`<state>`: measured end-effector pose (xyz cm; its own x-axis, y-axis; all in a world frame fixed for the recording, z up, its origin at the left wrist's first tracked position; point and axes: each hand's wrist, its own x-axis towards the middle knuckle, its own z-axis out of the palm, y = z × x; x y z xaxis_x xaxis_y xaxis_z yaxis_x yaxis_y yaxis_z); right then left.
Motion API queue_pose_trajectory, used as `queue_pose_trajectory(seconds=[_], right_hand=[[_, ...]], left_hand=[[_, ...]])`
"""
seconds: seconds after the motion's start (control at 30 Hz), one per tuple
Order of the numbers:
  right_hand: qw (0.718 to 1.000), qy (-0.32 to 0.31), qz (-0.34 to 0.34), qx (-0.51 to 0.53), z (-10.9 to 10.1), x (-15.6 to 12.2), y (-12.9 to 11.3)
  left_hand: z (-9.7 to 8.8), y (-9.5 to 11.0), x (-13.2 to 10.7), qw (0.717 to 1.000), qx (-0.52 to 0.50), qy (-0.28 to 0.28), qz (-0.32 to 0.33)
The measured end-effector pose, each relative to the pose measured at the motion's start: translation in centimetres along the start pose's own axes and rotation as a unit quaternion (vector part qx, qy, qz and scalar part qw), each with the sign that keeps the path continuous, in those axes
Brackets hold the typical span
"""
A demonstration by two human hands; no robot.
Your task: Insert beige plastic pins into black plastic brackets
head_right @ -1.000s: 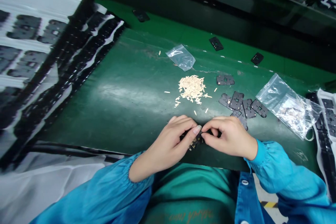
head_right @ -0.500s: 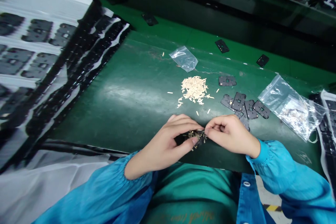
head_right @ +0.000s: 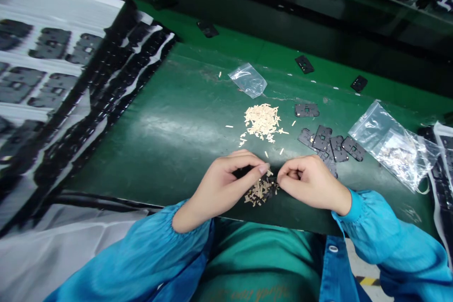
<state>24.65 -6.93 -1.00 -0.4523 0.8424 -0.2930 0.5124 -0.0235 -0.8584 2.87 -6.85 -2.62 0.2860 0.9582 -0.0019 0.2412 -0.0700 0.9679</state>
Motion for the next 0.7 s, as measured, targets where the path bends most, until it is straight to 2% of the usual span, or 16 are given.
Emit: queue_pose_trajectory(seconds=[0.1, 0.2, 0.27, 0.33, 0.47, 0.7], right_hand=[[0.992, -0.026, -0.014, -0.126, -0.3, 0.0, -0.1], [0.98, -0.034, -0.053, -0.187, -0.7, 0.1, -0.4], [0.987, -0.004, -0.072, -0.142, -1.0, 0.5, -0.8], [0.995, 0.055, -0.066, -0.058, -1.2, 1.0, -1.2], [0.984, 0.158, -0.042, 0.068, -1.4, 2.3, -2.3], [0.964, 0.201, -0.044, 0.169, -1.6, 3.7, -2.8]], left_hand=[[-0.2, -0.1, 0.3, 0.997, -0.029, 0.06, -0.037], [-0.4, 0.2, 0.9, 0.994, -0.055, 0.076, -0.055], [-0.4, 0.5, 1.6, 0.994, -0.067, 0.075, -0.052], [-0.4, 1.0, 2.4, 0.994, -0.072, 0.075, -0.038], [-0.4, 2.0, 4.0, 0.995, -0.061, 0.082, -0.017], [-0.8, 2.6, 5.7, 0.993, -0.08, 0.089, -0.005]])
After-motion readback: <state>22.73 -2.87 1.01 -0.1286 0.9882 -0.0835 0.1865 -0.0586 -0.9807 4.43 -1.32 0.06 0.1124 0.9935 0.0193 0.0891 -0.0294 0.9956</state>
